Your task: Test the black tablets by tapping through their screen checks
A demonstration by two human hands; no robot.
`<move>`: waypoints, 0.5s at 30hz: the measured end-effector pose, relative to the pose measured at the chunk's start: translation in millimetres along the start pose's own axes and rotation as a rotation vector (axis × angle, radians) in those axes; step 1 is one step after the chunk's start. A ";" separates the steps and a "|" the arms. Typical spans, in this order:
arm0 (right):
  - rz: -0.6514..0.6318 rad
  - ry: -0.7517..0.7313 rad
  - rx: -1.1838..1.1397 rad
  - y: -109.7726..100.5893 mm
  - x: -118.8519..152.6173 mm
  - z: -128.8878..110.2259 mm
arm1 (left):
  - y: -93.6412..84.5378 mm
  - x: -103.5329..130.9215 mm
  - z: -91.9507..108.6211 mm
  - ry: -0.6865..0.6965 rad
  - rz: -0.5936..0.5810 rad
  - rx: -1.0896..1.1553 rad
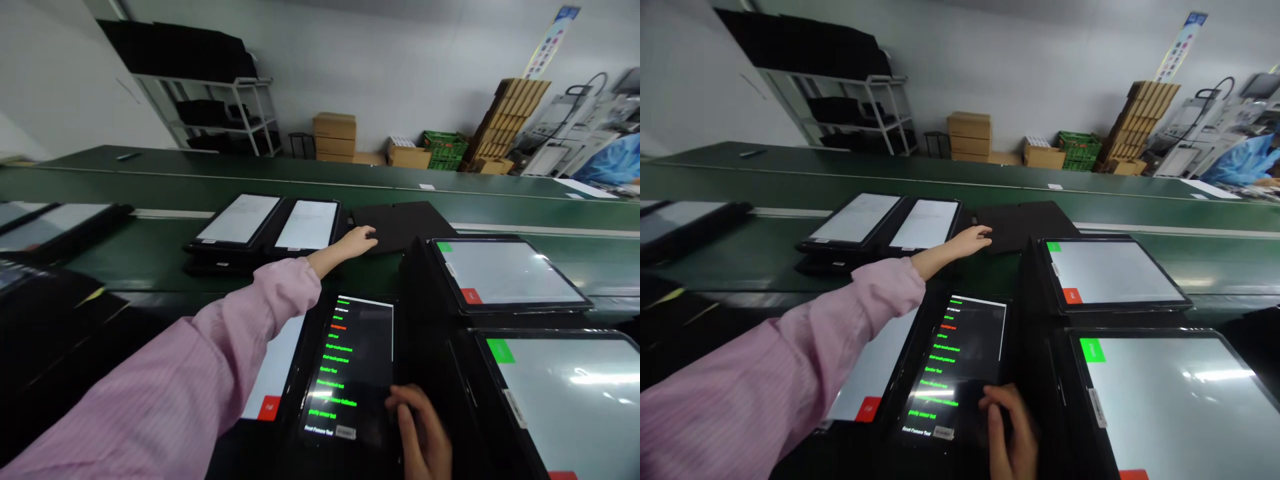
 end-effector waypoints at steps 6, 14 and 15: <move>0.065 -0.003 0.215 -4.0 -20.6 6.8 | -46.7 128.2 6.4 0.084 -0.035 0.153; -0.085 -0.055 0.399 -1.4 -18.9 6.6 | -142.7 295.1 -99.5 -0.070 0.578 0.317; -0.086 -0.052 0.408 0.3 -20.7 7.2 | -146.7 309.1 -117.4 -0.111 0.641 0.337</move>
Point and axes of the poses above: each hand's wrist, its own x-axis away from the middle knuckle, its own y-axis out of the palm, z = x × y, the point moved 6 cm from there along -x, towards the middle knuckle, and after that the axes turned 13 degrees about x, right-handed, at the moved point
